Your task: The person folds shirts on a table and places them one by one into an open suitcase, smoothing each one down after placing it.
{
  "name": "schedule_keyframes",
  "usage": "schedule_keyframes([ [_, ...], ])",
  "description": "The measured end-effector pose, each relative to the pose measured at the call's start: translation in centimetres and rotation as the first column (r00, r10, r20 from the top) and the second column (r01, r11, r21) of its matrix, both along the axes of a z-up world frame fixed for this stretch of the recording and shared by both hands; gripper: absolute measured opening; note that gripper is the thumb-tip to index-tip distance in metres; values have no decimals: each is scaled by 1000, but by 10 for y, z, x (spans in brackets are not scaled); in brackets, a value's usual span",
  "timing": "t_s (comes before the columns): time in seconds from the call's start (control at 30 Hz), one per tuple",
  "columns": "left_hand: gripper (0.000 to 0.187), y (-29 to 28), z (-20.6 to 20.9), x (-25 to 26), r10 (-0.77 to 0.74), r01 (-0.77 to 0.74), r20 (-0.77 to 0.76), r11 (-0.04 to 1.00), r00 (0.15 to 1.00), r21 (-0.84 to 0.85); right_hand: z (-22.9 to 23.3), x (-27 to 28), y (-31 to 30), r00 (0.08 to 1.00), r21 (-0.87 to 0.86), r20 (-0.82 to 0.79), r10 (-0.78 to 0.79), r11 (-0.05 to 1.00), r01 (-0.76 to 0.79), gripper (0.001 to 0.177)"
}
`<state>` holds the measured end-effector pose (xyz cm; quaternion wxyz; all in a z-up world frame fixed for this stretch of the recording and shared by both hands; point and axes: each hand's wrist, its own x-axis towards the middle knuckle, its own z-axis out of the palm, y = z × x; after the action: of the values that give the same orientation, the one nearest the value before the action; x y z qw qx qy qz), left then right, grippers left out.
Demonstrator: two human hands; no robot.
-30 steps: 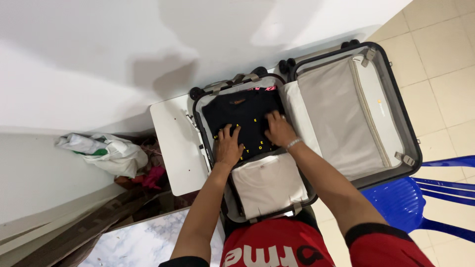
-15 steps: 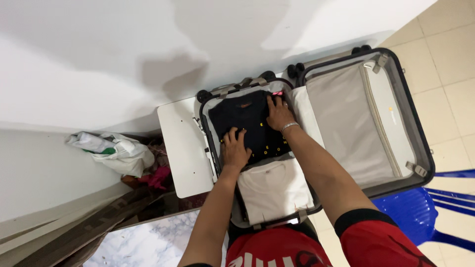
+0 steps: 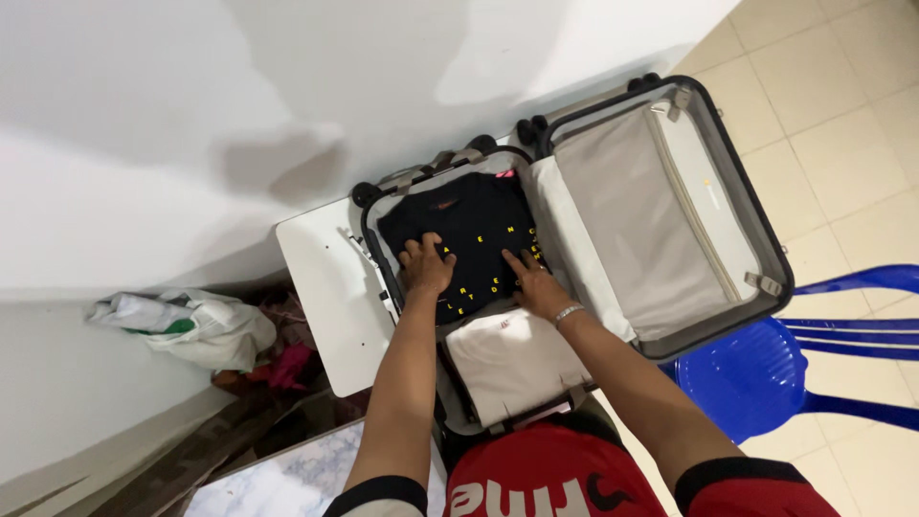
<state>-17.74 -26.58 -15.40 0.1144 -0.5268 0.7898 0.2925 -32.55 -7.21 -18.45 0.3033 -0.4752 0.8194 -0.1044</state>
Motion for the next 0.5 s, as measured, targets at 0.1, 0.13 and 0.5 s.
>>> schedule_keyframes([
  [0.1,55,7,-6,1,27,-28,3,1000,1000,14,27,-4,0,995,-165,41,-94,981,100,61],
  [0.13,55,11,-9,4,20,-21,3,1000,1000,10,37,-1,3,994,-168,42,-101,980,107,61],
  [0.5,48,119,-25,38,-234,135,-400,956,886,-259,55,50,55,996,-250,-78,-31,968,11,34],
])
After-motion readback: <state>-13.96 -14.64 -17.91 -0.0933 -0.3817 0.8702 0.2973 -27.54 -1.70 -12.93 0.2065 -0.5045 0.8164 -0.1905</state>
